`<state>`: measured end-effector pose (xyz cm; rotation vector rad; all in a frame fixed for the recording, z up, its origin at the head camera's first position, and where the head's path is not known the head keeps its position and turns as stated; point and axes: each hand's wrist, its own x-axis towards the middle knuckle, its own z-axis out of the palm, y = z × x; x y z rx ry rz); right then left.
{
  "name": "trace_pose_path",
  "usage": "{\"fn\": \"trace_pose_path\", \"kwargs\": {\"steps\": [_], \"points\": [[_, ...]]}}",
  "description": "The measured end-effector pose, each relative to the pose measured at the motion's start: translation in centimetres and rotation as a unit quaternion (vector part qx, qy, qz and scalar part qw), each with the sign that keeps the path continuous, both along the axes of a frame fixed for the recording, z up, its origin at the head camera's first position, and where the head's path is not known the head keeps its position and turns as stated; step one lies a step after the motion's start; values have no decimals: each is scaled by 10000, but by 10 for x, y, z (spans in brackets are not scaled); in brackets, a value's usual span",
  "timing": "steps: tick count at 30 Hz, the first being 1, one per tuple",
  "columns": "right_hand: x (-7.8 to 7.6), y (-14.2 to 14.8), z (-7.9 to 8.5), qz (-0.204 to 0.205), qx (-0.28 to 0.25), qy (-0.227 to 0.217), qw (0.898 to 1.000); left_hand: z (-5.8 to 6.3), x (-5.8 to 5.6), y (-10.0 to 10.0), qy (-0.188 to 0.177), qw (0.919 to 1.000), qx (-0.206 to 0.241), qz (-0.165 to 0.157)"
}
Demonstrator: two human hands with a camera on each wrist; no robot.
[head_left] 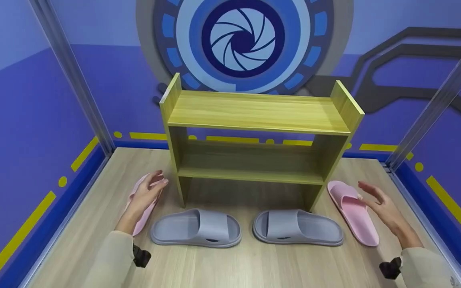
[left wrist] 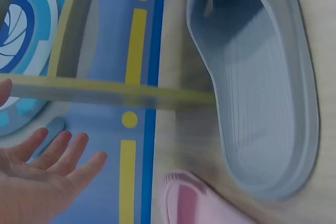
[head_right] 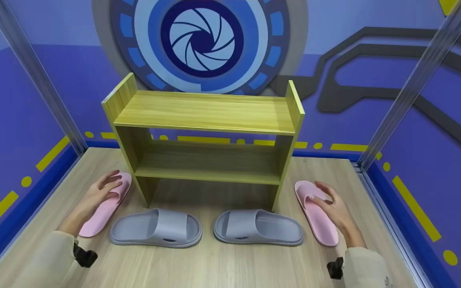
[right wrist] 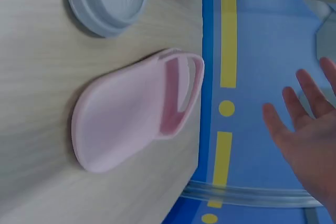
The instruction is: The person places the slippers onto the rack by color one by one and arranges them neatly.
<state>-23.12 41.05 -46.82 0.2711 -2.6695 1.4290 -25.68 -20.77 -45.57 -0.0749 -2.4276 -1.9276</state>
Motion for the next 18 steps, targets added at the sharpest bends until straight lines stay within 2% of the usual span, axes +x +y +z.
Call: {"fn": "trace_pose_path", "kwargs": {"steps": [6,10,12,14,18], "points": [[-2,-12,-14,506,-245,-492,9972,2,-5,12,196,9976,641,199],[-4,-22,-26,850,-249,-483,9949,2,-10,19,525,9947,827,296],[-5,-26,-30,1024,-274,-483,9932,1,-13,22,630,9939,871,257],[-2,-36,-28,1157,-236,-509,9917,1,-15,24,690,9942,798,232],[-3,-47,-34,1392,-169,-705,9876,1,-18,27,802,9944,644,261]]}}
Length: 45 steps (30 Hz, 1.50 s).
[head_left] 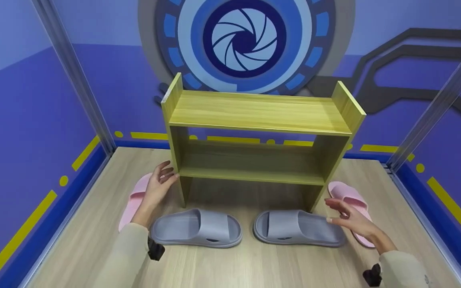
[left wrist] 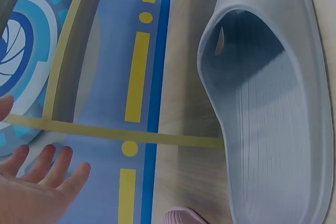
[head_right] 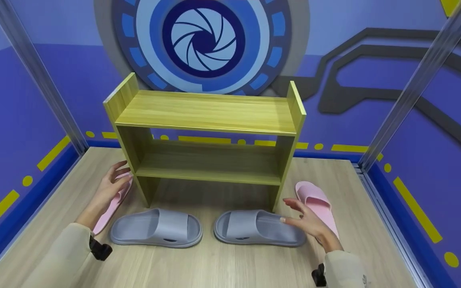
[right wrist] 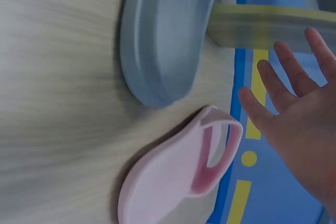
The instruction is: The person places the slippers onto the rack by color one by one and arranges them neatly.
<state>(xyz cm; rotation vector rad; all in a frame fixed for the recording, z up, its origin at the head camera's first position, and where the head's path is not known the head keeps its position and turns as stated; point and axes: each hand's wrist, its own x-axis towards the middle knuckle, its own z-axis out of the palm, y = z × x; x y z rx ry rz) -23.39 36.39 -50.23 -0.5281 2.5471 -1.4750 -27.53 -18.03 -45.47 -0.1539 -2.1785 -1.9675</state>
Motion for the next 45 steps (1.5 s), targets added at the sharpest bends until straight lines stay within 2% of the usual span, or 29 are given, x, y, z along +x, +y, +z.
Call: {"fn": "trace_pose_path", "kwargs": {"steps": [3,9,13,19,27,34,39,45], "points": [[-4,-3,-9,133,201,-64,9997,0,-3,4,36,9999,-120,66],[-4,-16,-12,250,806,-238,9961,1,-6,9,114,9996,-230,95],[-6,-21,-15,457,1081,153,9930,1,-8,11,85,9995,-288,96],[-5,-25,-21,601,1065,662,9903,0,-10,14,-16,9990,-418,151],[-3,-30,-30,707,1300,849,9853,-4,-13,14,-124,9970,-703,314],[-4,-33,-37,621,1809,1254,9735,-1,-13,16,-179,9968,-710,309],[-5,-38,-39,587,2062,1148,9700,0,-13,17,-185,9964,-758,334],[-8,-46,-42,682,1936,944,9741,1,-14,15,-213,9943,-955,414]]}}
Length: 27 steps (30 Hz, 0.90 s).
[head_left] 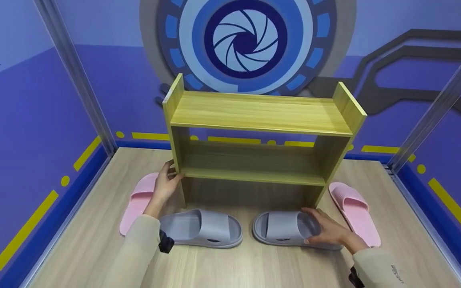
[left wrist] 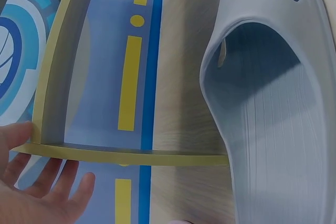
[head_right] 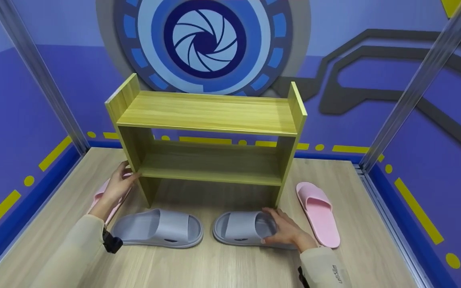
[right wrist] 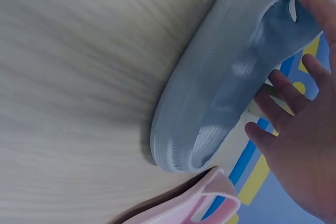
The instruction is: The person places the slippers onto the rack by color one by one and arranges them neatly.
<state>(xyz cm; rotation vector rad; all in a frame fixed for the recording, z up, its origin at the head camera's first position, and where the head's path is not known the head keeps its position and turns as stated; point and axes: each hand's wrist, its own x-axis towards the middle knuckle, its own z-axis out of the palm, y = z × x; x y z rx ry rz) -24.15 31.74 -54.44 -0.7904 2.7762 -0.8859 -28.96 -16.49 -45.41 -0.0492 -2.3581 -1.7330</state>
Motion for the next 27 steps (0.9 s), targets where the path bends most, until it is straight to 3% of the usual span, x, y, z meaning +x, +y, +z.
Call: {"fn": "trace_pose_path", "kwargs": {"steps": [15,21,27], "points": [[-1,-12,-9,100,515,306,9982,0,-1,1,-18,9999,-55,119],[-1,-13,-11,-63,468,350,9983,0,-1,0,-9,9999,-54,100],[0,-13,-12,52,197,517,9985,1,-1,1,-19,9999,-36,94]]}}
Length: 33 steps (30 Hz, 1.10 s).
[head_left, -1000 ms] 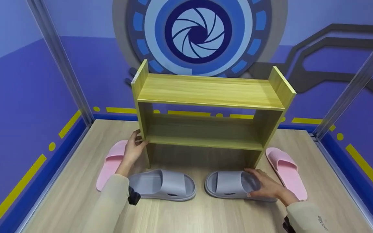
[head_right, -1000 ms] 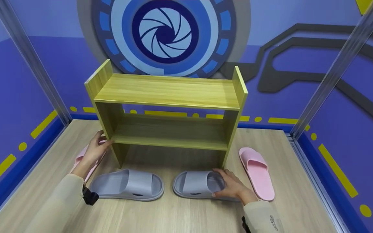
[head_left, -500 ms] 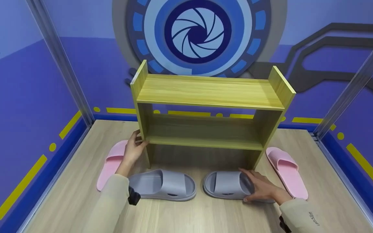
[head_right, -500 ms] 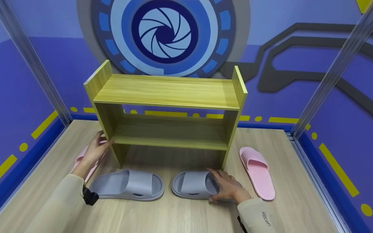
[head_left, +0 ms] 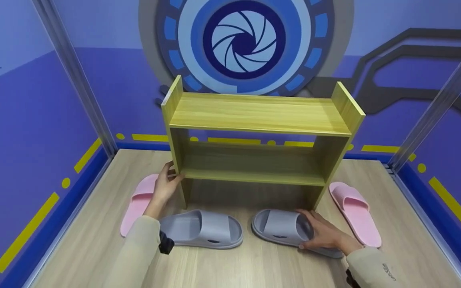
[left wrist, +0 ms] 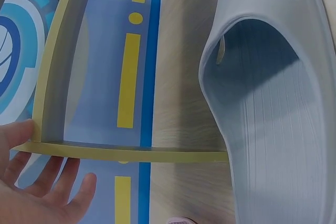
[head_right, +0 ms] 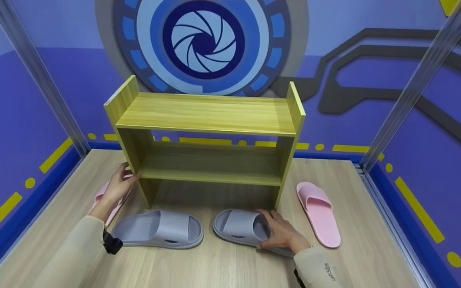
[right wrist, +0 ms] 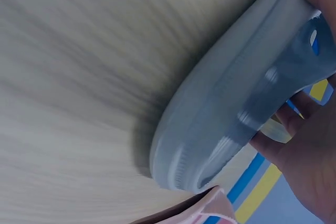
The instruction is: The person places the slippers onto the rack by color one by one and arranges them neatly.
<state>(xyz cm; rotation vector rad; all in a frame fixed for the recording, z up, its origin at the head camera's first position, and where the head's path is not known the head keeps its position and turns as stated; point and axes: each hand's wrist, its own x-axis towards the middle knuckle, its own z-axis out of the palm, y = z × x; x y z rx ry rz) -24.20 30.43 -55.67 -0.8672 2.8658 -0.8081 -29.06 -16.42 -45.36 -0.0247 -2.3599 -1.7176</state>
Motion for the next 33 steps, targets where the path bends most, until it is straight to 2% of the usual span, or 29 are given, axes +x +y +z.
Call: {"fn": "trace_pose_path", "kwargs": {"steps": [9,19,21,28,30,33], "points": [[4,1,11,-117,-50,295,9995,0,-1,0,-32,10000,60,-43],[13,-3,40,-455,254,493,9974,-1,0,-1,49,10000,3,-24],[14,-5,47,-430,244,540,9973,2,2,0,52,10000,9,-69],[18,-12,77,-264,325,529,9977,27,20,7,72,9997,189,-157],[20,-15,86,-299,359,483,9977,25,19,7,63,9998,118,-152],[22,-18,97,-303,408,464,9976,13,10,3,15,9999,44,-98]]}}
